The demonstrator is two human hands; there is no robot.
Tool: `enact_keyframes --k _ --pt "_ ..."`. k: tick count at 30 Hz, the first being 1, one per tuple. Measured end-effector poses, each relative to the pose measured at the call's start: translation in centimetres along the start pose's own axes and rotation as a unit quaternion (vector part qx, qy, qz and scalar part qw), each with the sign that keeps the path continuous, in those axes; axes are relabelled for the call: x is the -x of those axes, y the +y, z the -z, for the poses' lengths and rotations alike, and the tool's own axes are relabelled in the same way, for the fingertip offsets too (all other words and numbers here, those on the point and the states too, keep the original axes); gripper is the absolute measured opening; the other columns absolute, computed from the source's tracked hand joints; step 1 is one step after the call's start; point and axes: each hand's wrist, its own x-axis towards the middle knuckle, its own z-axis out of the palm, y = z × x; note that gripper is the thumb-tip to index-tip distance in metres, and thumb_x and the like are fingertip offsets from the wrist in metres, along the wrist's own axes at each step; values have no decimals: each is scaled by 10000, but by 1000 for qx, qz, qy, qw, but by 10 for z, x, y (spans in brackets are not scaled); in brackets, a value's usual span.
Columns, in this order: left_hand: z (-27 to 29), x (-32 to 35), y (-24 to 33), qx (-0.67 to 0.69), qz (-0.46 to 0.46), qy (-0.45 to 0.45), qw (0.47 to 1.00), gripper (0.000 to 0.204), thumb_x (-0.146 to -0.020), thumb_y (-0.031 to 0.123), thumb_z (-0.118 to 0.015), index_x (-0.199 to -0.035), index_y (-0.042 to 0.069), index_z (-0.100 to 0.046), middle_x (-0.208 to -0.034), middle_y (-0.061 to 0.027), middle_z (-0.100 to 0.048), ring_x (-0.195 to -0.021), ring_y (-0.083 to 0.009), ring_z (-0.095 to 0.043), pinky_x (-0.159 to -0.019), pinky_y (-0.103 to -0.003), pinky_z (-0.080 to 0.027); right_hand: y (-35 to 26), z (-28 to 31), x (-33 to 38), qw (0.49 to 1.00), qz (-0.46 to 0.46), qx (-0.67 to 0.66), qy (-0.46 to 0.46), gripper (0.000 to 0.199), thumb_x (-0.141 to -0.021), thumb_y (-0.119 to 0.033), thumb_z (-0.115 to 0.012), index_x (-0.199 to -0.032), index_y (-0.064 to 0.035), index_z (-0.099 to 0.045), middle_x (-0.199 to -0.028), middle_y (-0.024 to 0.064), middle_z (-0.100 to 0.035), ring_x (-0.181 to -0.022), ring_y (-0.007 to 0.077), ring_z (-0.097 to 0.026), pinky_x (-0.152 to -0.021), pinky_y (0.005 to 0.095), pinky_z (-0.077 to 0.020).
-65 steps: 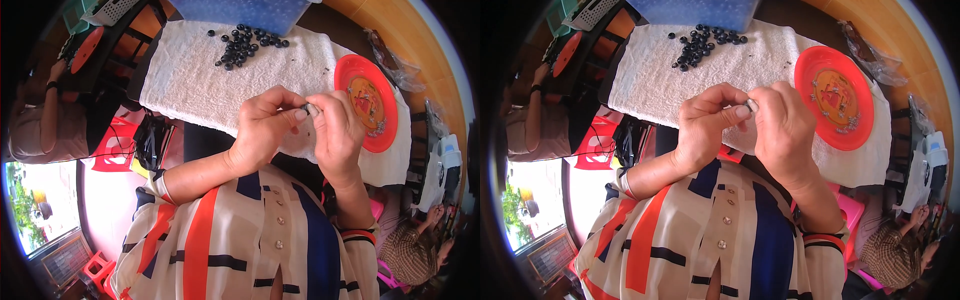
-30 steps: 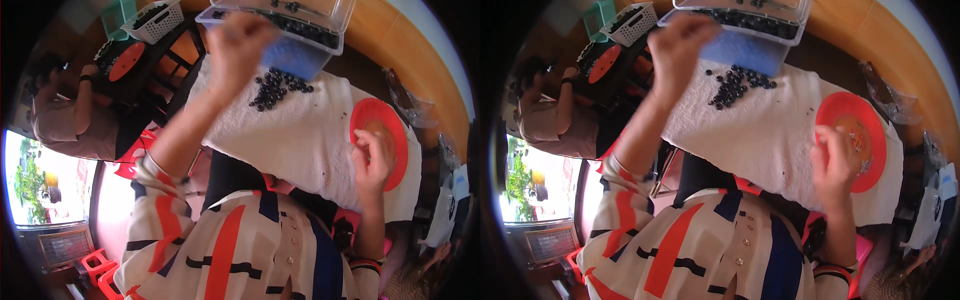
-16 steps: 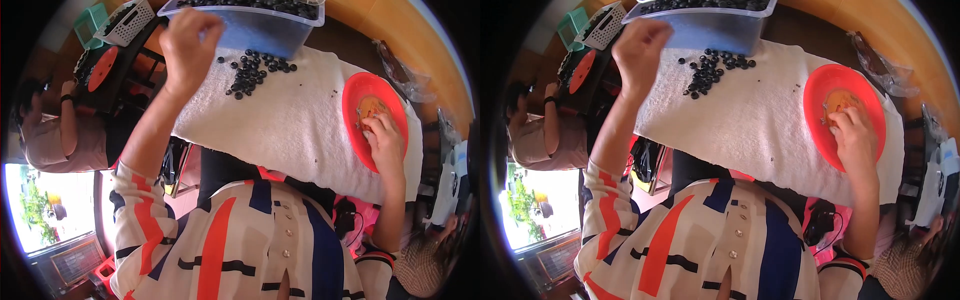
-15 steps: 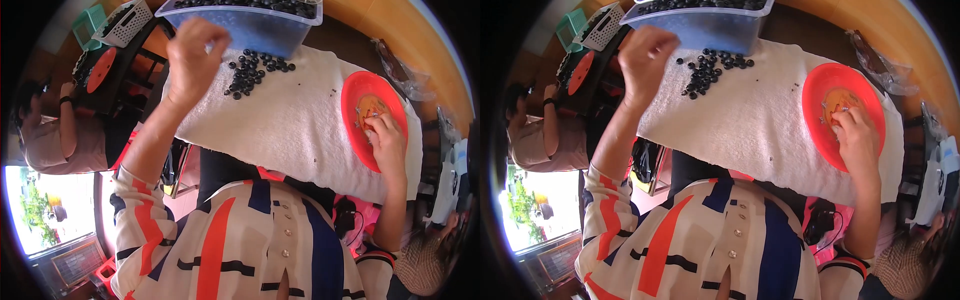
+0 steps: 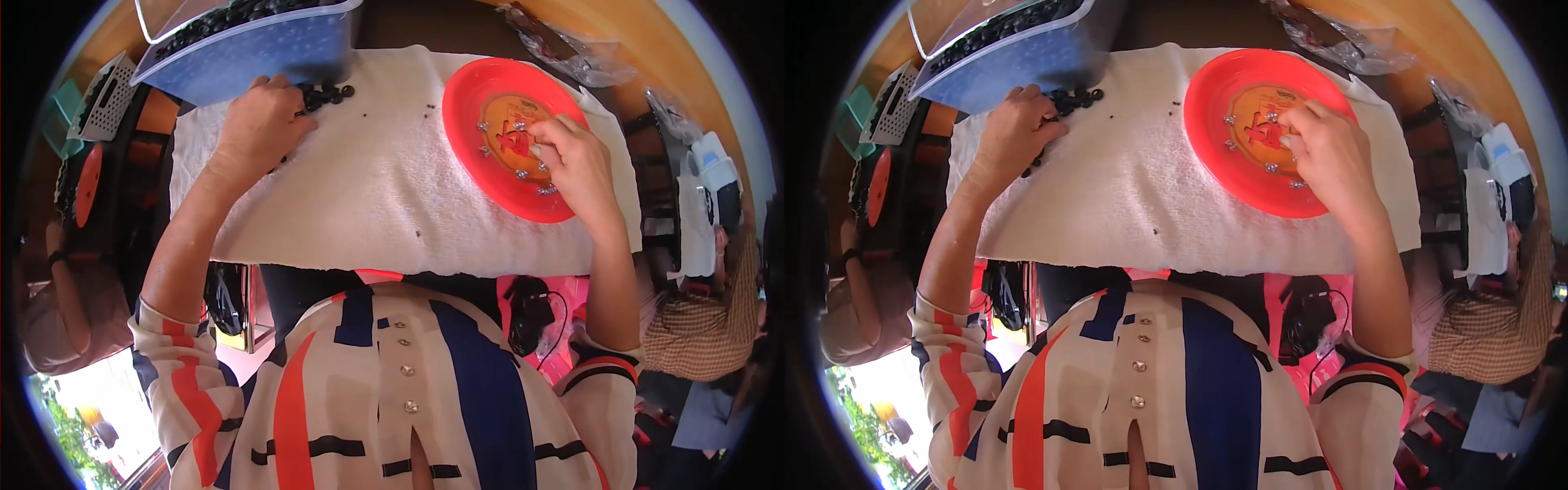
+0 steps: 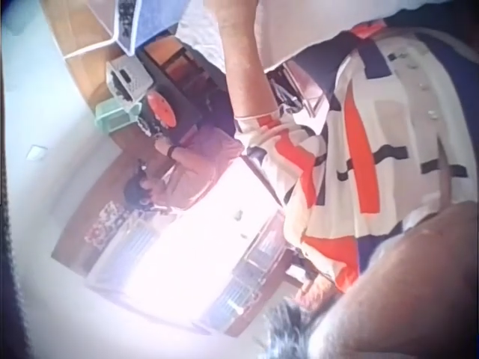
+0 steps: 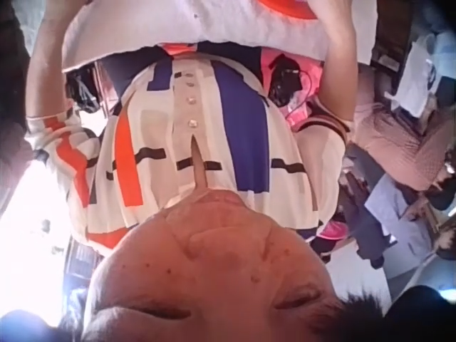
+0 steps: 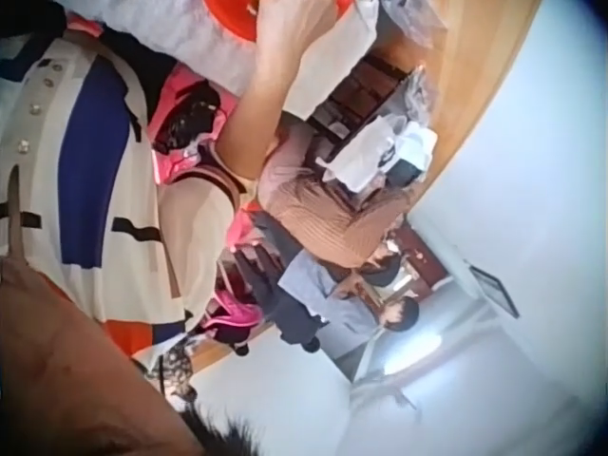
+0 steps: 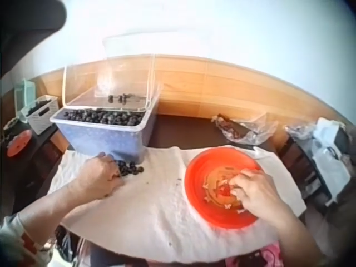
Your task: Removing seeds or pits from small black fruits and placing them on a plate.
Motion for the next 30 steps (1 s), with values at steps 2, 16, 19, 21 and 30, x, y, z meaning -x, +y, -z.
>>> enact_keyframes --k 2,16,19,21,30 --pt "0 -4 2 1 7 -11 1000 158 -758 159 -729 -792 13 -677 -911 -120 -618 -926 -345 -588 -782 -445 -508 -8 -4 -4 996 32 -76 25 121 -816 -72 -696 -931 -56 -662 -936 92 -681 -870 306 -661 -734 421 -510" --pt "4 32 67 209 -89 94 969 131 -834 -29 -659 -964 -11 -654 -865 -134 -590 -851 -317 -601 -774 -367 -490 -5 -15 -11 990 128 45 41 95 -821 2 -629 -909 -32 -618 -888 119 -646 -830 323 -643 -694 430 -496" --pt "0 40 84 218 -86 70 970 180 -758 -37 -690 -920 26 -645 -870 -126 -582 -847 -341 -595 -733 -422 -508 -5 -8 -5 991 118 -31 46 141 -815 14 -631 -947 -35 -631 -893 112 -639 -821 321 -639 -699 427 -499" --pt "-4 42 86 223 -86 65 969 176 -759 -26 -697 -917 33 -646 -883 -118 -575 -862 -326 -593 -726 -419 -511 -10 -6 -3 989 135 -44 39 158 -815 -23 -662 -971 -46 -646 -882 99 -629 -812 311 -639 -694 412 -500" --pt "4 40 105 236 -74 146 958 155 -781 -33 -695 -925 20 -674 -885 -106 -590 -831 -251 -600 -696 -351 -510 -23 -27 -6 979 190 2 75 144 -803 -12 -677 -938 -31 -634 -893 102 -605 -844 326 -616 -706 429 -485"
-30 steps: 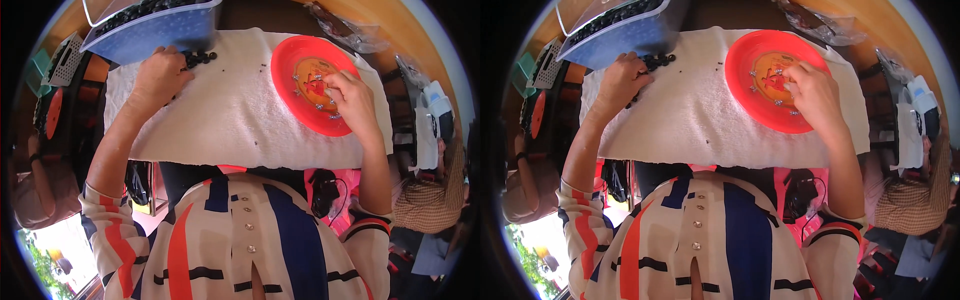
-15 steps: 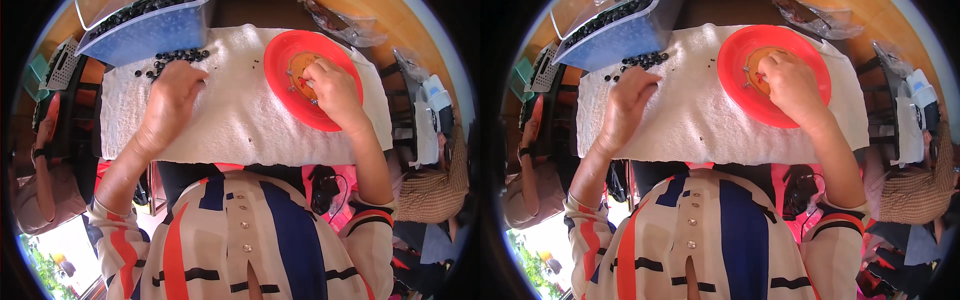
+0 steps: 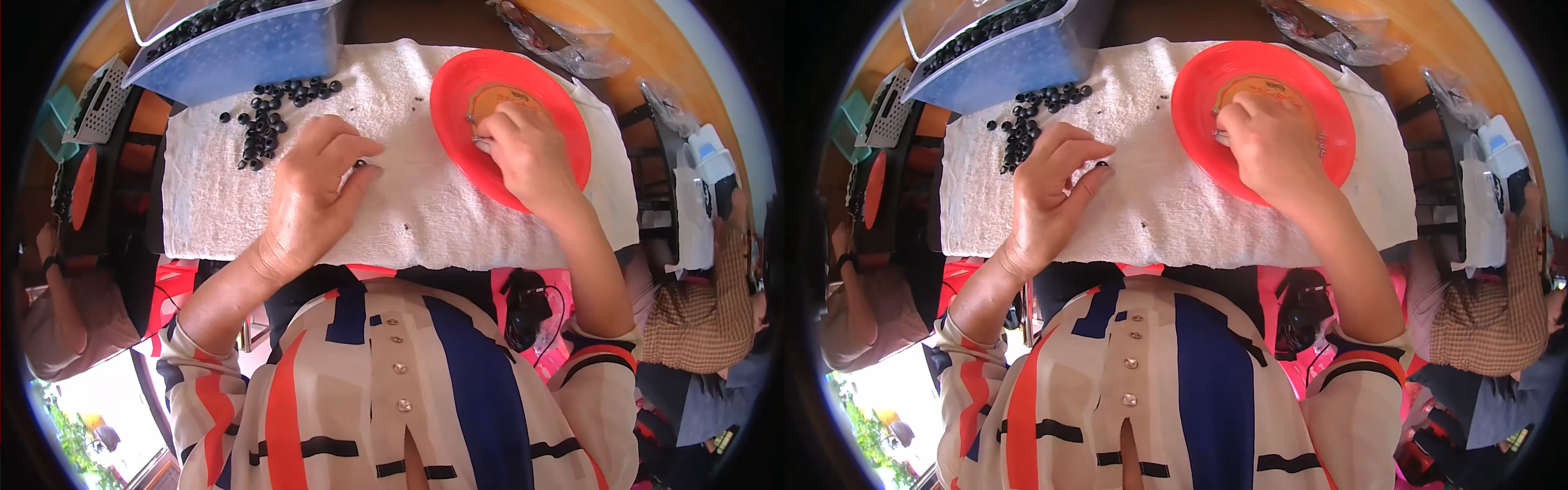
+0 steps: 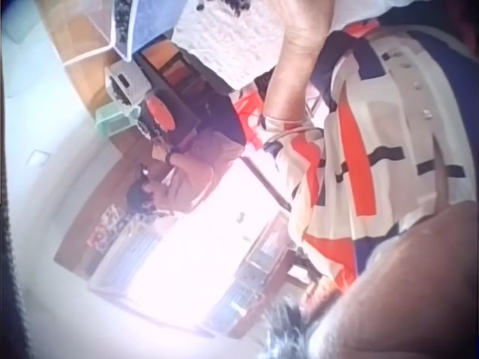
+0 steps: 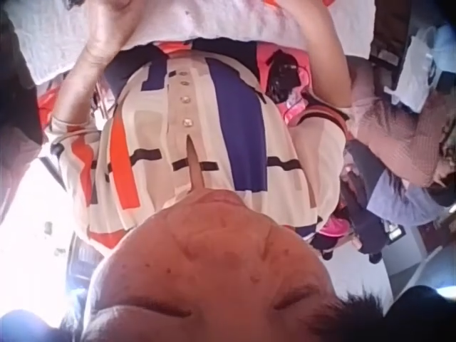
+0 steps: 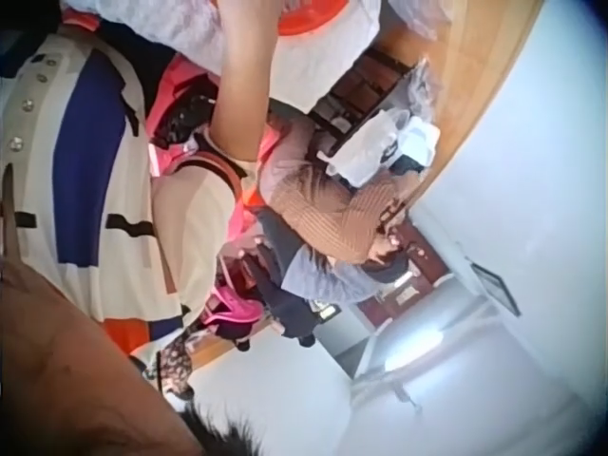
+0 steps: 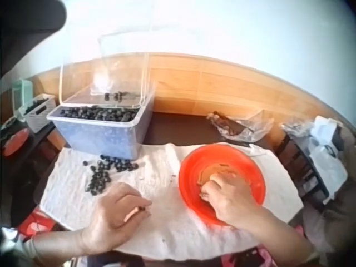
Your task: Removing seeds or pits from small black fruits and placing them on a plate.
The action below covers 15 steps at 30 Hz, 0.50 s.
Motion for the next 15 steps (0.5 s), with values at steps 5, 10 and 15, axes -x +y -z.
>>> enact_keyframes --k 5,10,15 --pt "-1 -6 37 422 335 -70 840 183 -888 20 -676 -1059 -46 -688 -828 -49 -654 -722 -82 -573 -607 -220 -455 -46 20 -14 994 44 -65 71 168 -771 8 -645 -930 -24 -600 -867 108 -564 -807 304 -587 -724 418 -453" --pt "-13 -4 28 568 429 -63 699 141 -931 86 -675 -1000 -38 -671 -831 -72 -674 -635 -111 -580 -527 -238 -431 -71 5 -19 989 64 -69 113 197 -764 2 -630 -954 -45 -614 -854 88 -548 -770 278 -572 -675 399 -439" --pt "-14 11 29 585 434 -16 684 120 -935 52 -659 -1009 -42 -668 -826 -65 -672 -626 -96 -566 -538 -229 -432 -87 -7 -12 961 -44 -249 107 150 -847 43 -608 -989 -4 -609 -867 114 -578 -751 256 -596 -664 348 -474"
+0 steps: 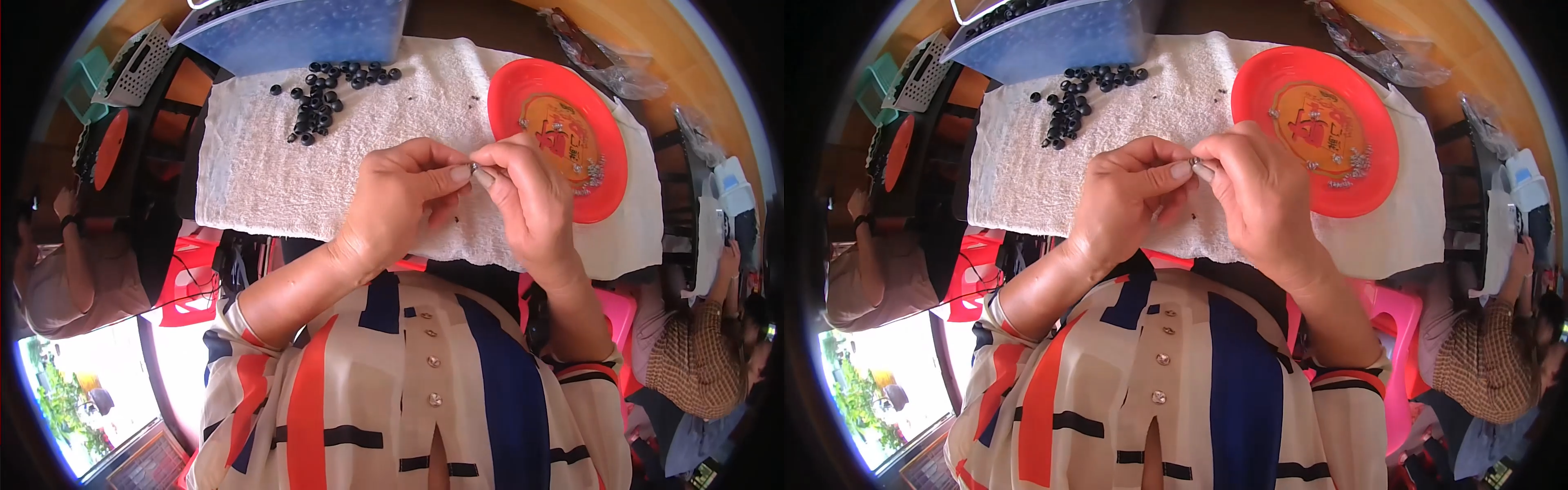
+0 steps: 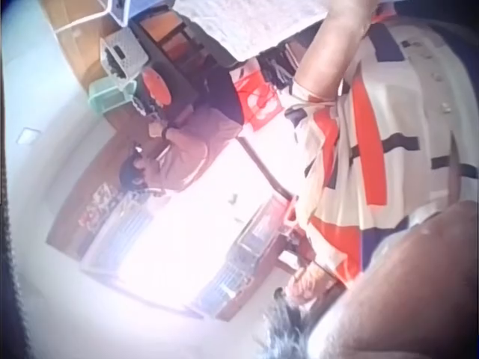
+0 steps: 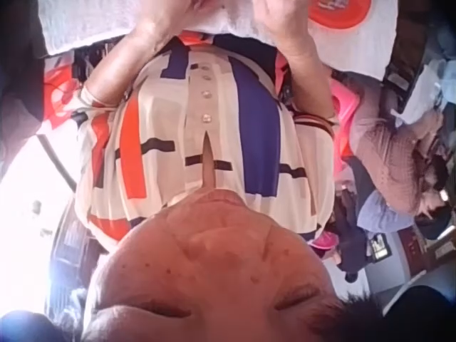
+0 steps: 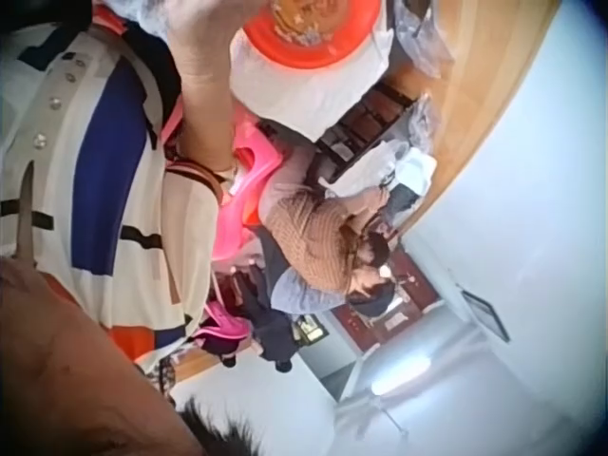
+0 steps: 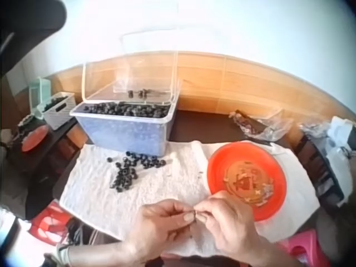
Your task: Removing seeds or pits from small black fruits and placing them on a plate.
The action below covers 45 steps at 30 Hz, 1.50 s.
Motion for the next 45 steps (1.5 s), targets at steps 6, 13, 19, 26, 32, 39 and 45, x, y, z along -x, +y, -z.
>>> enact_keyframes --k 6,13,19,26,32,39,45 --pt "1 8 -14 -116 -172 75 975 37 -907 0 -675 -942 -4 -666 -786 -7 -639 -630 -40 -519 -545 -208 -412 -9 -17 2 995 -70 -61 31 88 -933 16 -597 -1020 21 -599 -867 105 -597 -752 189 -592 -681 299 -479" --pt "3 10 -8 -133 -155 91 975 47 -907 31 -685 -929 -8 -671 -766 -6 -637 -620 -41 -510 -551 -209 -411 -5 -31 3 998 -41 -14 36 90 -937 11 -592 -1024 11 -572 -880 142 -609 -744 257 -624 -665 334 -489" --pt "7 4 0 36 -1 72 997 102 -930 81 -673 -924 -20 -673 -768 -38 -651 -599 -66 -530 -520 -211 -406 1 -36 -2 998 23 23 57 107 -896 19 -601 -997 -10 -582 -864 153 -607 -711 327 -628 -600 383 -491" --pt "3 4 -7 6 -111 97 989 90 -934 64 -670 -952 -24 -678 -763 -37 -642 -604 -63 -530 -531 -207 -417 -8 -33 -1 990 -120 -67 38 93 -980 -77 -596 -987 14 -579 -806 98 -589 -699 171 -570 -638 311 -468" --pt "9 2 -15 -168 -287 98 938 90 -882 -18 -695 -970 -7 -677 -813 -30 -628 -658 -64 -559 -577 -214 -446 -17 -26 -8 955 -215 -203 -4 141 -1004 -134 -578 -959 -2 -595 -774 5 -587 -682 77 -519 -614 237 -428" --pt "12 9 -8 -157 -264 98 947 42 -889 -4 -685 -929 -8 -673 -792 -22 -626 -619 -58 -539 -548 -210 -428 -15 -26 -8 957 -190 -219 -22 44 -952 -36 -570 -961 7 -567 -747 96 -556 -664 159 -553 -606 290 -445" --pt "11 9 5 -61 -103 91 989 113 -919 86 -670 -898 -25 -666 -718 -29 -629 -557 -61 -517 -498 -211 -403 -4 -30 -6 997 -21 -68 -3 155 -859 69 -574 -1000 6 -565 -861 156 -573 -728 323 -605 -636 356 -486"
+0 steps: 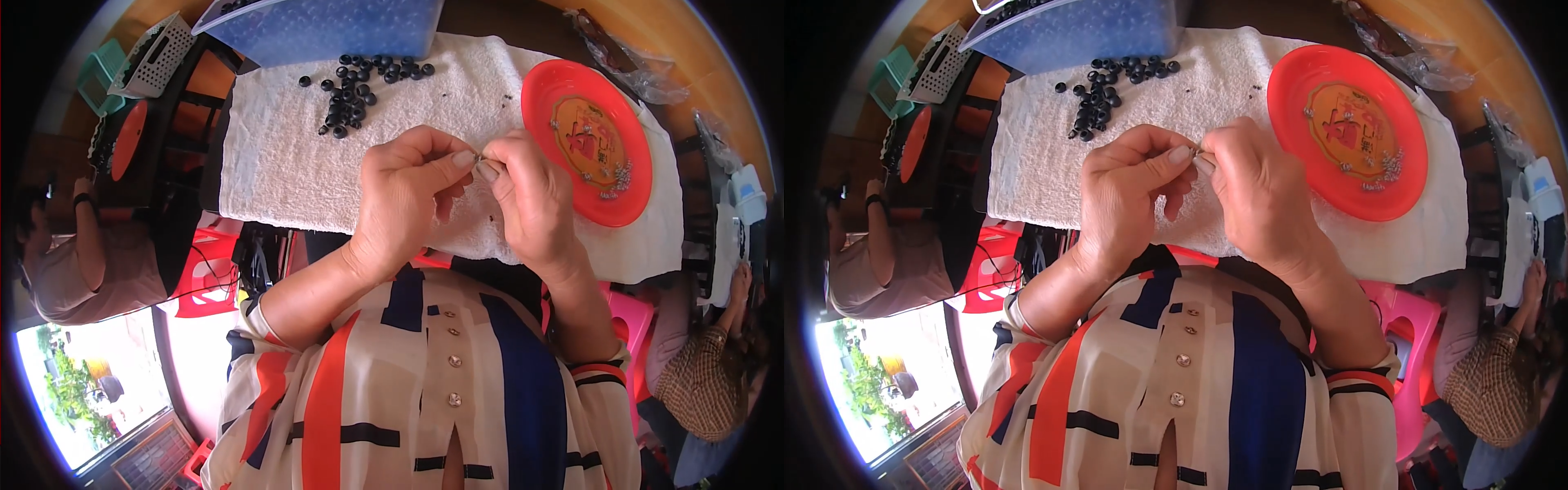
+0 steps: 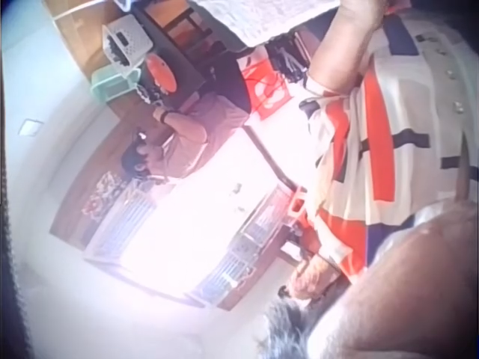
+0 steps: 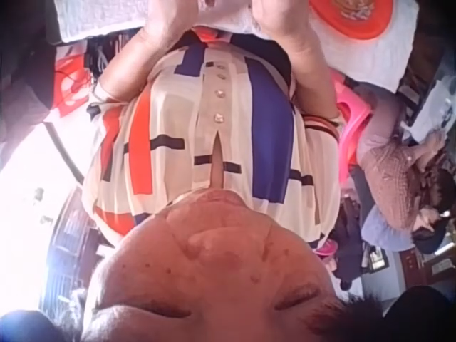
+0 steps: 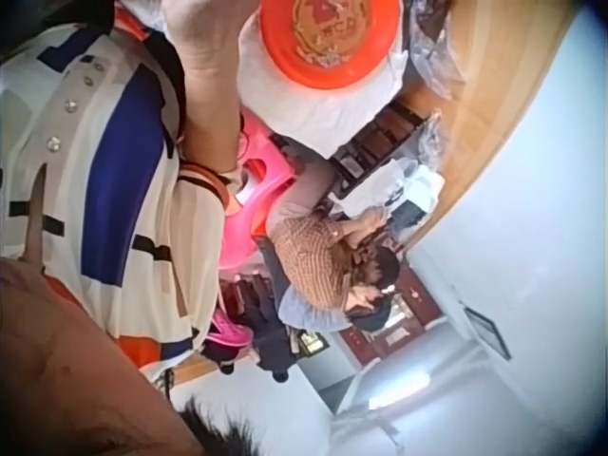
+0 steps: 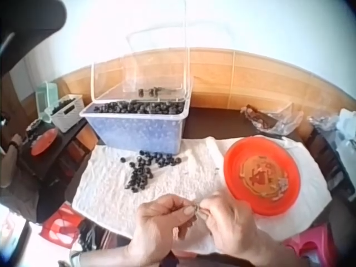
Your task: Removing seeds or pits from small black fruits and placing them on a plate.
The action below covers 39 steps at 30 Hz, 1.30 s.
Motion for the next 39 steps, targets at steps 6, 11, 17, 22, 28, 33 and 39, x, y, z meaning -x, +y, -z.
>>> enact_keyframes --k 6,11,17,22,28,33,39 --pt "5 -3 1 24 83 -25 996 162 -942 124 -655 -877 -24 -657 -712 -40 -637 -559 -72 -533 -497 -226 -419 2 5 -1 1000 -2 5 -23 160 -868 70 -576 -1012 0 -560 -868 159 -577 -754 329 -618 -649 352 -497" --pt "4 -7 4 31 100 -36 994 171 -947 136 -656 -876 -19 -653 -715 -39 -637 -563 -72 -533 -497 -228 -421 0 5 -1 997 -58 -38 -19 131 -903 52 -569 -1021 -1 -556 -851 161 -591 -758 308 -627 -667 335 -495" --pt "4 -16 9 -53 29 6 998 150 -922 117 -674 -894 -30 -661 -717 -33 -640 -597 -67 -547 -526 -231 -443 5 4 -1 995 -94 -35 26 68 -963 -14 -575 -1027 9 -577 -864 60 -586 -770 121 -552 -697 261 -456" --pt "14 -38 6 -215 -127 2 968 158 -901 94 -684 -1015 -14 -691 -786 -7 -652 -632 -38 -529 -533 -183 -408 6 5 -1 994 -93 -31 36 110 -919 54 -553 -1017 6 -564 -852 147 -619 -761 267 -632 -694 323 -494" --pt "12 -26 2 -220 -190 -79 954 188 -865 6 -703 -1053 -7 -699 -833 3 -647 -771 -67 -584 -686 -202 -468 2 7 -1 994 -96 -42 27 107 -917 39 -556 -1019 9 -568 -851 150 -621 -764 270 -637 -697 324 -496" --pt "15 -29 -3 -278 -321 -110 899 106 -861 -30 -700 -963 -17 -673 -820 -10 -631 -741 -76 -587 -658 -214 -477 0 9 0 989 -119 -88 -1 98 -916 28 -563 -1011 7 -572 -848 157 -621 -760 278 -638 -691 329 -497" --pt "10 -16 4 -109 -46 -92 989 81 -891 60 -696 -916 -13 -671 -767 -49 -658 -619 -76 -552 -538 -232 -428 1 5 -1 998 -56 -36 17 155 -875 64 -573 -1019 7 -576 -857 166 -617 -771 317 -646 -681 353 -510"
